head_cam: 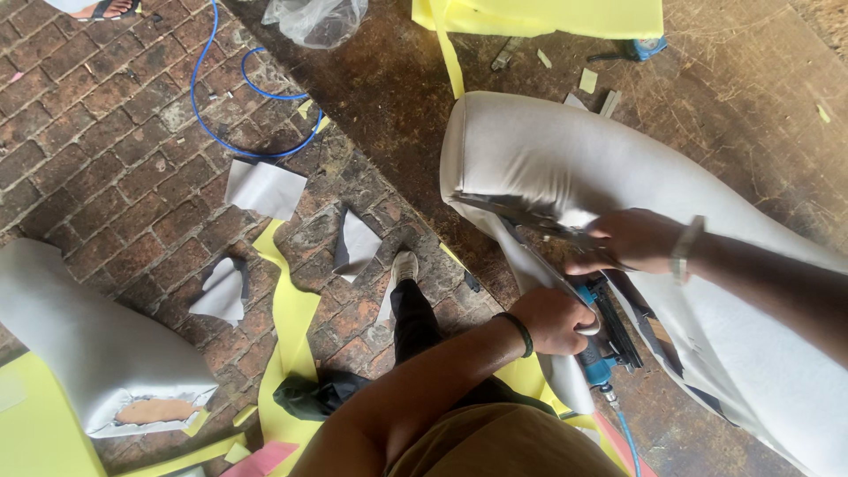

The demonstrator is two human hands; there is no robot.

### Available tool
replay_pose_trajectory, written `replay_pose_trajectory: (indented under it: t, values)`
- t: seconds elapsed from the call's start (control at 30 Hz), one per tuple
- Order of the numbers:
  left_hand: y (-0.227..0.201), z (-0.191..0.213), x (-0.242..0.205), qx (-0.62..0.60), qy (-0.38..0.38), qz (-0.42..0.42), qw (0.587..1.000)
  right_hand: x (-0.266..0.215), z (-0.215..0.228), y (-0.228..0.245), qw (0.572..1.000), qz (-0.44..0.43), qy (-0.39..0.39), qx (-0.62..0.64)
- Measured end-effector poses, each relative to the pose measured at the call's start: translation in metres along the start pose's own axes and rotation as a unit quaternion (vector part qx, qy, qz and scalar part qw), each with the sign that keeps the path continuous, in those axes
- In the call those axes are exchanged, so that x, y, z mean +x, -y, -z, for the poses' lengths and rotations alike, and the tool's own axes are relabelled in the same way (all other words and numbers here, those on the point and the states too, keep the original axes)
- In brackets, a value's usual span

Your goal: The person stretches and smooths a light-colored fabric over a foam seat cushion, then uses a pneumatic staple gun to secure the fabric to the underside. The person repeatedly trims excess fabric with scissors and re-staples edges to ensure a tight fit.

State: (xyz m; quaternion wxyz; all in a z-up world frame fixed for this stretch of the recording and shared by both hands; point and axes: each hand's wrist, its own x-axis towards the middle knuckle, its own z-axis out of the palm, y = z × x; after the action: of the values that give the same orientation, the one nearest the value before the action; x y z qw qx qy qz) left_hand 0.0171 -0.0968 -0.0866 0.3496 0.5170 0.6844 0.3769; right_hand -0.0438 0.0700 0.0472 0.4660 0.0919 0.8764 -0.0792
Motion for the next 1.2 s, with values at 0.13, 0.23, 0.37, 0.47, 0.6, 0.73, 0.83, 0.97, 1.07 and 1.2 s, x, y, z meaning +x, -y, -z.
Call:
replay_pose_trajectory:
  t: [0.13, 0.23, 0.37, 0.47, 0.6, 0.73, 0.83, 0.97, 1.07, 1.2]
  values:
    - [0.007, 0.003, -0.006, -0.042, -0.013, 0.012, 0.999, 0.014, -0.006, 0.003, 0.998, 0.003, -0.001, -0.056]
    - [0.028, 0.024, -0.027, -0.118, -0.035, 0.102, 0.987, 0.02, -0.009, -0.003, 1.0, 0.014, 0.002, -0.011]
    - [0.063, 0.06, -0.045, -0.201, -0.423, 0.293, 0.834, 0.017, -0.013, -0.02, 0.999, -0.022, 0.03, 0.03]
    - [0.084, 0.078, -0.04, 0.021, -0.626, 0.167, 0.762, 0.014, -0.009, -0.027, 1.0, 0.015, 0.024, 0.013]
    - [0.088, 0.075, -0.035, -0.262, -0.391, 0.328, 0.819, 0.011, -0.001, -0.018, 0.998, -0.034, 0.053, 0.021]
    - [0.096, 0.068, -0.043, -0.365, -0.406, 0.272, 0.792, 0.027, -0.003, -0.002, 0.998, -0.02, 0.044, 0.026]
    - [0.11, 0.062, -0.054, -0.325, -0.398, 0.26, 0.817, 0.035, -0.01, 0.002, 0.996, 0.082, -0.027, -0.016]
    - [0.133, 0.051, -0.06, -0.203, -0.34, 0.296, 0.869, 0.029, -0.007, 0.002, 0.999, 0.019, 0.035, 0.036]
    - [0.155, 0.049, -0.088, -0.123, -0.403, 0.236, 0.876, 0.01, -0.01, 0.011, 0.999, 0.019, 0.044, 0.007]
    - [0.213, 0.122, -0.108, -0.097, -0.533, 0.315, 0.779, 0.0, 0.007, 0.023, 0.982, 0.061, -0.082, 0.16]
